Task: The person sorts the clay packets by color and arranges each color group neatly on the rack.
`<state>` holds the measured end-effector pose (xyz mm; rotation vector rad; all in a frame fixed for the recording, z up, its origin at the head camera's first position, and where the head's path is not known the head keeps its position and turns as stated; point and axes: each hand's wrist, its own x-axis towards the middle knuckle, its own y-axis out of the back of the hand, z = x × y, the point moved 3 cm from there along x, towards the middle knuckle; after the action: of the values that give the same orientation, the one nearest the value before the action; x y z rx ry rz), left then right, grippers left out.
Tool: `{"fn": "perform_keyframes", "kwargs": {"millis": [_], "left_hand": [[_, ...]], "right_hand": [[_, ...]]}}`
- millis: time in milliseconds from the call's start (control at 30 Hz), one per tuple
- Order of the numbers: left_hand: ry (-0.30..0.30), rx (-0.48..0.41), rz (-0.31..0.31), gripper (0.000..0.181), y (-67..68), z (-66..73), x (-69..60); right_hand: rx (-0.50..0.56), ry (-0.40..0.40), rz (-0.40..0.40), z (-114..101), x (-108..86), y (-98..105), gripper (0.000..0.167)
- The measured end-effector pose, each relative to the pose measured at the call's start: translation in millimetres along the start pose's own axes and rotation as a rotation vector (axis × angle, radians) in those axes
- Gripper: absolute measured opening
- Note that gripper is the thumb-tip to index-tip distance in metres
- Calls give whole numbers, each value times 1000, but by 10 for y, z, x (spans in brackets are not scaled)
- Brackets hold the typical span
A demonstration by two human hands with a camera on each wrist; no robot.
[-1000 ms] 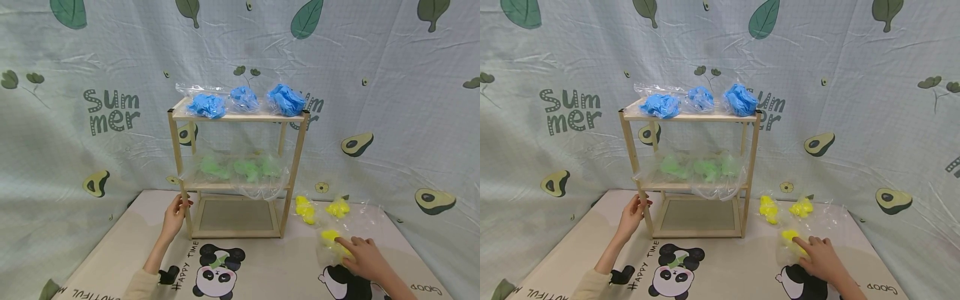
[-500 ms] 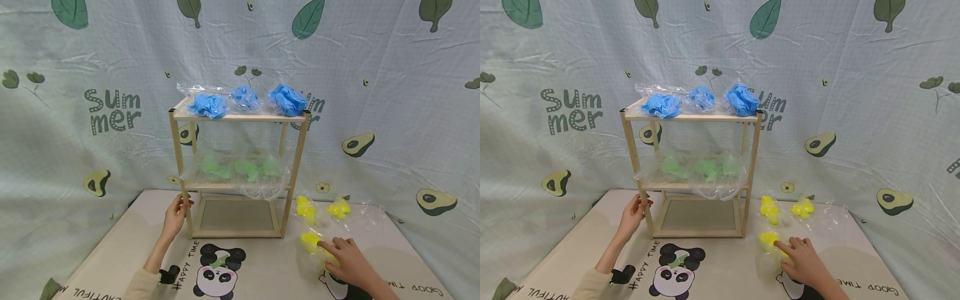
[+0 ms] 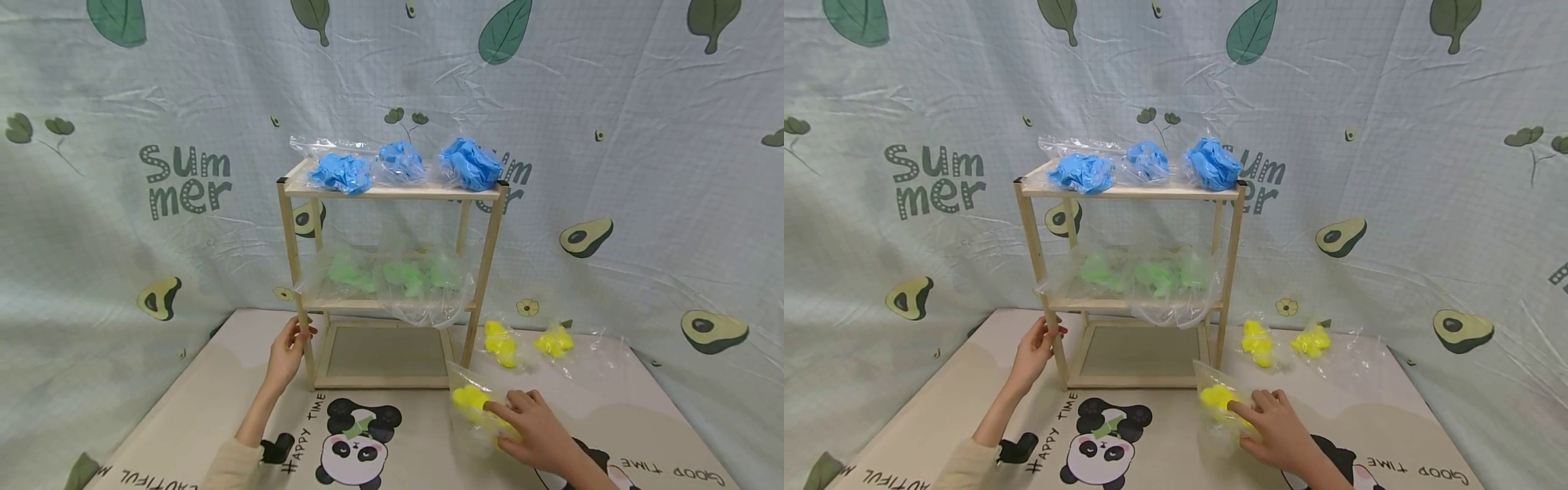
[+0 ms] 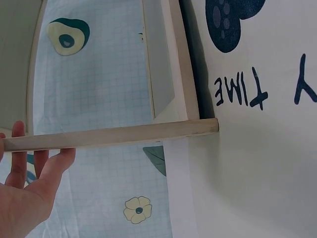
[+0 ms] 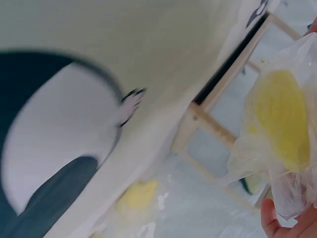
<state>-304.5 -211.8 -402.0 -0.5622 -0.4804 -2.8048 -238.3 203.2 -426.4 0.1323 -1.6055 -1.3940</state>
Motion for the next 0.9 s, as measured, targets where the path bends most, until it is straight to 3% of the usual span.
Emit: {"fn": "perform_keyframes", "kwargs": {"millis": [400, 667, 900], "left_hand": [[4, -9, 7, 19, -6, 16, -14], [0, -1, 9, 19, -7, 5, -19], [-10, 11, 10, 20, -2, 14, -10]], "right_hand": [[30, 68, 77, -255, 315, -173, 50], [14, -15, -28, -416, 550, -334, 47], [1, -40, -24, -503, 733, -508, 50]]}}
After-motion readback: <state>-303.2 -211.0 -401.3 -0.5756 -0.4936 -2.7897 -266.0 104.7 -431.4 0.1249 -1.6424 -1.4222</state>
